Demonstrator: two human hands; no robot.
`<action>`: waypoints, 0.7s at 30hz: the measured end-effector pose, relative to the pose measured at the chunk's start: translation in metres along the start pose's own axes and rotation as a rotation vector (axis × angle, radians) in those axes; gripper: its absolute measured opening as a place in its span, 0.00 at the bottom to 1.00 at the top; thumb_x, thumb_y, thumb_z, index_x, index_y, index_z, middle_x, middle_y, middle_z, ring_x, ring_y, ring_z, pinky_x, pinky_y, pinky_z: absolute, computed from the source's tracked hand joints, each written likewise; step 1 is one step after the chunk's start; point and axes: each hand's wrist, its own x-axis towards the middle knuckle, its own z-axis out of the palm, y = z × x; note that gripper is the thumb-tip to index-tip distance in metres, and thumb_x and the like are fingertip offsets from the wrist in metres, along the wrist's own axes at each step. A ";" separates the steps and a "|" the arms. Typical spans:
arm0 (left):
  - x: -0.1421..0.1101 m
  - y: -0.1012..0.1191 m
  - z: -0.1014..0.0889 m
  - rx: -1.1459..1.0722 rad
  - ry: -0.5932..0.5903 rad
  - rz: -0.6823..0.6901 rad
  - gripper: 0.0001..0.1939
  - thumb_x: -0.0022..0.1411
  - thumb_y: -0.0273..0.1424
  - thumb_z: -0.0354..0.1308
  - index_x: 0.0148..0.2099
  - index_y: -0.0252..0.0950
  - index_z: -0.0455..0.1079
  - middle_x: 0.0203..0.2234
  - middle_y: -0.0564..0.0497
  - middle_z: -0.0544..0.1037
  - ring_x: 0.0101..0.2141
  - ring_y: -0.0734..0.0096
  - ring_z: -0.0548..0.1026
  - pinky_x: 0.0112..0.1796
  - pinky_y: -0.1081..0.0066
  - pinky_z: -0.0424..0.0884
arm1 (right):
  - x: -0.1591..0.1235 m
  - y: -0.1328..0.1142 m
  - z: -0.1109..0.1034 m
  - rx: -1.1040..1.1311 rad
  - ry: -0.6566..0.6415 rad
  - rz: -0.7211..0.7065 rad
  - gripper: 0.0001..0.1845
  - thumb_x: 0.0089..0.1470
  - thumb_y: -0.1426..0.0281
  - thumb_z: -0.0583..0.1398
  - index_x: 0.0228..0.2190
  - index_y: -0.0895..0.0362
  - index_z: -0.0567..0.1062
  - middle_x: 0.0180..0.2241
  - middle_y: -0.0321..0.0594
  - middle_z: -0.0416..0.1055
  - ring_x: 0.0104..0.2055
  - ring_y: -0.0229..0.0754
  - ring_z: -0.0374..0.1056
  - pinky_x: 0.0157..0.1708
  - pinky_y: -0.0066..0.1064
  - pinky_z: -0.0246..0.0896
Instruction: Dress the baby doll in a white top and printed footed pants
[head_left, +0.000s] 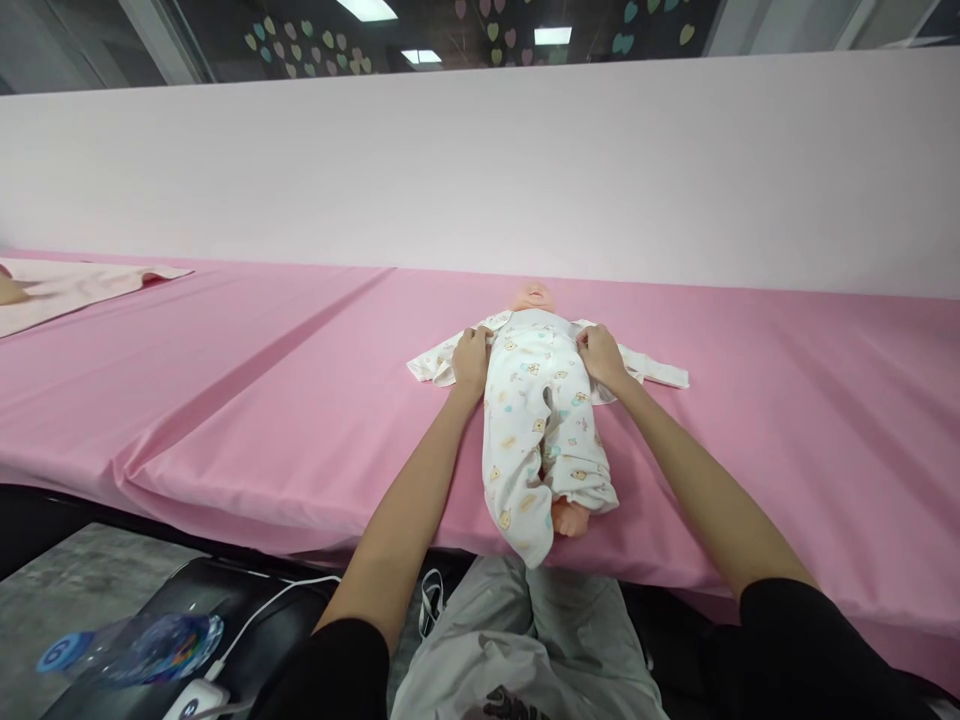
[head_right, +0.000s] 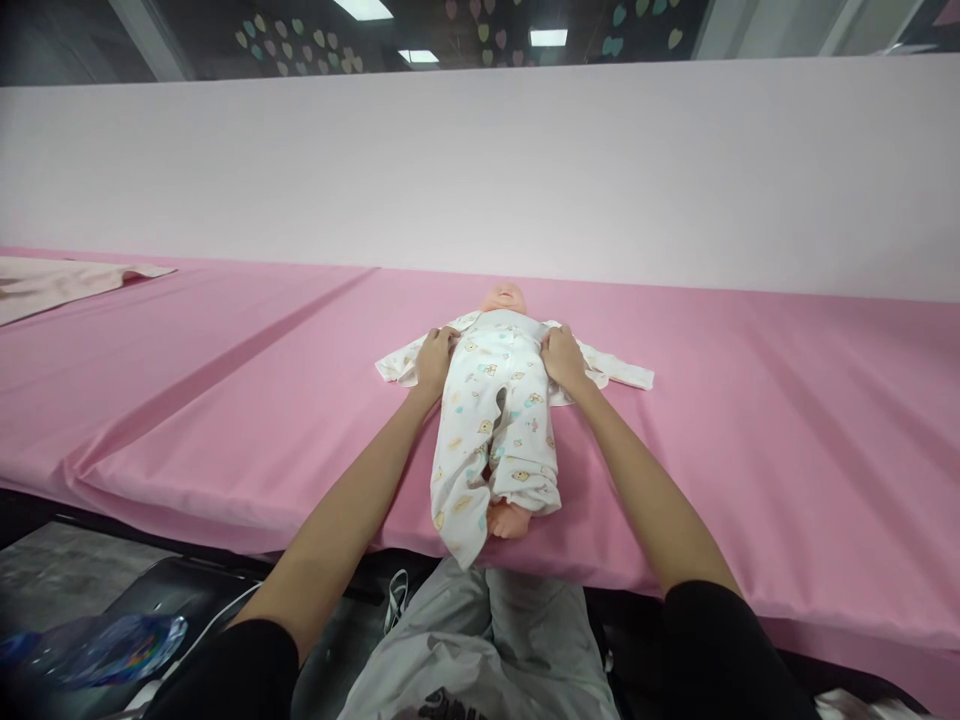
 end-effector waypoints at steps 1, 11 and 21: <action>0.000 -0.001 0.000 0.045 0.002 0.005 0.12 0.62 0.26 0.48 0.47 0.39 0.66 0.41 0.45 0.73 0.41 0.60 0.72 0.39 0.66 0.65 | -0.001 0.000 0.001 -0.059 0.049 -0.009 0.08 0.53 0.77 0.50 0.28 0.60 0.68 0.39 0.50 0.65 0.43 0.48 0.62 0.40 0.37 0.59; 0.010 -0.012 -0.018 -0.213 0.047 -0.212 0.08 0.59 0.34 0.55 0.29 0.38 0.62 0.35 0.45 0.73 0.40 0.58 0.71 0.40 0.64 0.65 | 0.002 0.021 -0.012 0.145 0.247 0.212 0.13 0.45 0.73 0.61 0.37 0.60 0.71 0.34 0.44 0.68 0.41 0.49 0.62 0.45 0.41 0.55; 0.032 0.055 -0.053 -1.066 -0.260 -0.283 0.12 0.58 0.41 0.56 0.31 0.36 0.66 0.25 0.52 0.72 0.19 0.78 0.66 0.22 0.75 0.62 | 0.039 -0.039 -0.011 0.629 0.160 0.331 0.10 0.52 0.75 0.54 0.21 0.56 0.60 0.18 0.30 0.57 0.20 0.34 0.58 0.24 0.27 0.61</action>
